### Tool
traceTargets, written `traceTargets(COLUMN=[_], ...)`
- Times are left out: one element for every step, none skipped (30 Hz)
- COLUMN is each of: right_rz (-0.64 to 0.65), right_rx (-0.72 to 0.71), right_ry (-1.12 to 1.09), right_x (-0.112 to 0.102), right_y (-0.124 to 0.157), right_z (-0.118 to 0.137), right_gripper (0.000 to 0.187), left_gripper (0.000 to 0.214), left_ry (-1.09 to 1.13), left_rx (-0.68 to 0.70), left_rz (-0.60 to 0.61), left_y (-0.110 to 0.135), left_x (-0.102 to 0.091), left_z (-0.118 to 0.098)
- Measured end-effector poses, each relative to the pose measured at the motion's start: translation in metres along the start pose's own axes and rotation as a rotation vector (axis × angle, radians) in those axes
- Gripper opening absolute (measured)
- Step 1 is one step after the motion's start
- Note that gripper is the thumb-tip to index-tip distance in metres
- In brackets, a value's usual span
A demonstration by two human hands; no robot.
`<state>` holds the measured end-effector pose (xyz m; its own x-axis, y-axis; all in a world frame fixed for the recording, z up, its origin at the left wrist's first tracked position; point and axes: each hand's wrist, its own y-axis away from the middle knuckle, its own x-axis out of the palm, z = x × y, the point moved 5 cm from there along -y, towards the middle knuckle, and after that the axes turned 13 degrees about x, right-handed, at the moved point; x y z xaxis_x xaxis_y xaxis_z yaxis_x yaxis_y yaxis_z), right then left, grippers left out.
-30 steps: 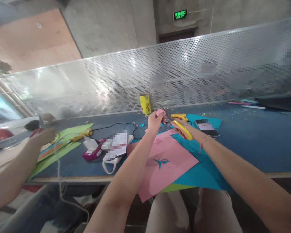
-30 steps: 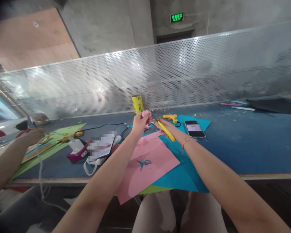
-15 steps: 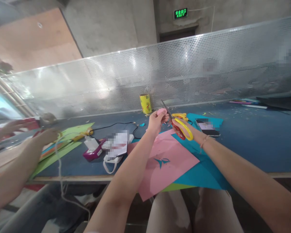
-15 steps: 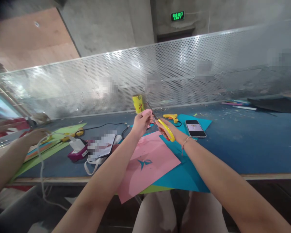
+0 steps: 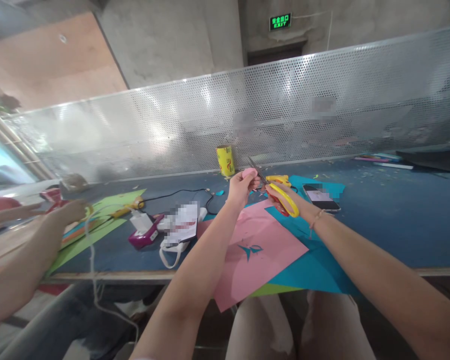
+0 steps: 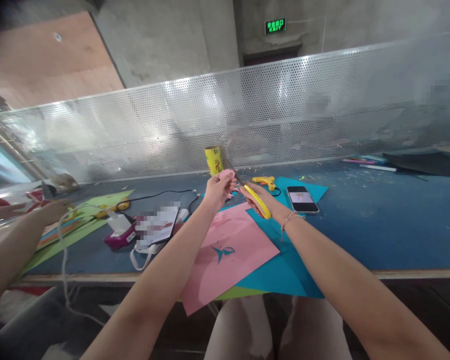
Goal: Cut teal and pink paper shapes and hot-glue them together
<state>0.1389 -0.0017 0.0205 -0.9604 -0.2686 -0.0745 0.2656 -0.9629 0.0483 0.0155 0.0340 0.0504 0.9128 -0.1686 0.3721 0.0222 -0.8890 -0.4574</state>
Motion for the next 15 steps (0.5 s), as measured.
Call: traceTargets(right_rz=[-0.012,-0.024,-0.032,-0.036,-0.038,-0.036,-0.032,-0.027,-0.019,-0.012,-0.005,-0.003,-0.004,-0.007,-0.013], right_rx=[0.000,-0.001,-0.001,0.004,0.013,0.026,0.040,0.051,0.057,0.057,0.054,0.053,0.054,0.060,0.071], right_ry=[0.020,0.040,0.060,0.074,0.078,0.074,0.064,0.049,0.031,0.013,0.001,-0.005,-0.006,0.001,0.015], right_x=[-0.001,-0.002,-0.002,-0.003,-0.004,-0.005,-0.005,-0.006,-0.006,-0.007,-0.007,-0.008,-0.008,-0.009,-0.010], right_y=[0.001,0.001,0.002,0.002,0.001,0.001,0.000,-0.002,-0.003,-0.004,-0.005,-0.006,-0.007,-0.008,-0.008], right_z=[0.001,0.001,0.002,0.002,0.001,0.000,-0.001,-0.003,-0.004,-0.005,-0.006,-0.007,-0.008,-0.009,-0.010], right_gripper=[0.045,0.045,0.045,0.045,0.045,0.045,0.044,0.043,0.041,0.039,0.036,0.033,0.032,0.031,0.031], left_gripper=[0.017,0.018,0.018,0.019,0.019,0.019,0.020,0.020,0.019,0.019,0.018,0.017,0.016,0.015,0.015], left_ry=[0.008,0.017,0.024,0.028,0.027,0.022,0.015,0.009,0.004,0.003,0.004,0.006,0.009,0.012,0.014], left_rx=[0.002,0.002,0.001,-0.003,-0.010,-0.019,-0.029,-0.037,-0.043,-0.048,-0.051,-0.053,-0.055,-0.058,-0.062], left_rz=[0.008,0.018,0.028,0.038,0.044,0.047,0.047,0.045,0.042,0.041,0.042,0.044,0.046,0.049,0.051], left_y=[0.000,-0.001,-0.002,-0.002,-0.003,-0.003,-0.004,-0.004,-0.004,-0.004,-0.004,-0.004,-0.005,-0.005,-0.005], left_x=[0.000,-0.001,-0.001,-0.002,-0.002,-0.003,-0.003,-0.004,-0.005,-0.005,-0.006,-0.006,-0.006,-0.006,-0.007], left_z=[0.000,-0.001,-0.001,-0.001,-0.001,0.000,0.000,0.001,0.001,0.002,0.002,0.003,0.004,0.004,0.005])
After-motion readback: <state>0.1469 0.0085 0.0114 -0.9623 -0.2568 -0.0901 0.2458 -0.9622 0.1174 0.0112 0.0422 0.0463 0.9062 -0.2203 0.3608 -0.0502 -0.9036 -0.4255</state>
